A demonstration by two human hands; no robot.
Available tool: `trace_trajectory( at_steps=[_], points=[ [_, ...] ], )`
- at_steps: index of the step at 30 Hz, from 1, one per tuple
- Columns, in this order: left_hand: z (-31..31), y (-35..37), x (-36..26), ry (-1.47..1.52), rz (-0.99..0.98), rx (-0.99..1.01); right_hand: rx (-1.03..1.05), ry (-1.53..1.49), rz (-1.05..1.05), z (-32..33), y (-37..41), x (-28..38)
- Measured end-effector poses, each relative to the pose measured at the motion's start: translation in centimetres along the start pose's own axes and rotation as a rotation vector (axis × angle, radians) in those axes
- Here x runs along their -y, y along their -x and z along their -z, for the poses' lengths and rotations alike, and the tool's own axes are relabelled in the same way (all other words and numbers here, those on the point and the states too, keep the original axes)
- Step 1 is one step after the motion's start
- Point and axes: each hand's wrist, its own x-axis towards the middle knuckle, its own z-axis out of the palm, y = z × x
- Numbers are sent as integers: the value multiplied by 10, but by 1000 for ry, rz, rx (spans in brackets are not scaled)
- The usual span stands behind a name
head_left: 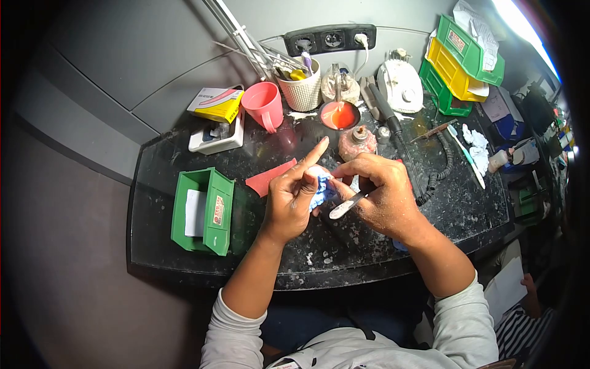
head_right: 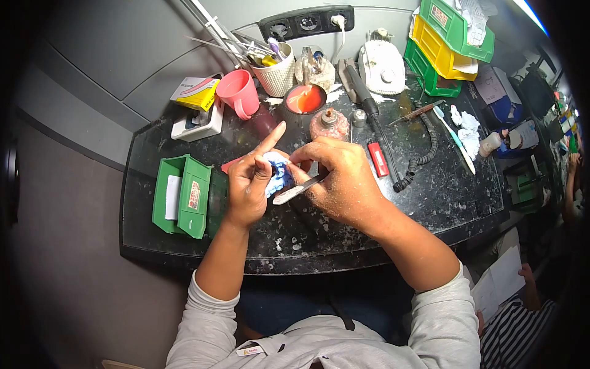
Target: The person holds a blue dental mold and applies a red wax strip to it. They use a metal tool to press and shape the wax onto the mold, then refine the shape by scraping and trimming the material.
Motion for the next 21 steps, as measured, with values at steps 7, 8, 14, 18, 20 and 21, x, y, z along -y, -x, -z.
trace_trajectory(
  at_steps=[7, 8, 14, 18, 20, 21],
  points=[
    [-3, -5, -3, 254, 80, -69, -23, -99, -59, 6, -4, -5],
    [-1, -6, -3, 253, 79, -73, -57, -258, -111, 5, -3, -7],
    [7, -6, -11, 264, 168, 12, -152, -544, -30, 10, -9, -4],
    [11, -4, -9, 370, 167, -11, 101, -673, -84, 29, -2, -15],
    [15, -6, -6, 373, 161, -44, 6, -624, -45, 19, -4, -1],
    [16, -6, -5, 375, 164, -74, 23, -699, -51, 19, -7, -3]
  ],
)
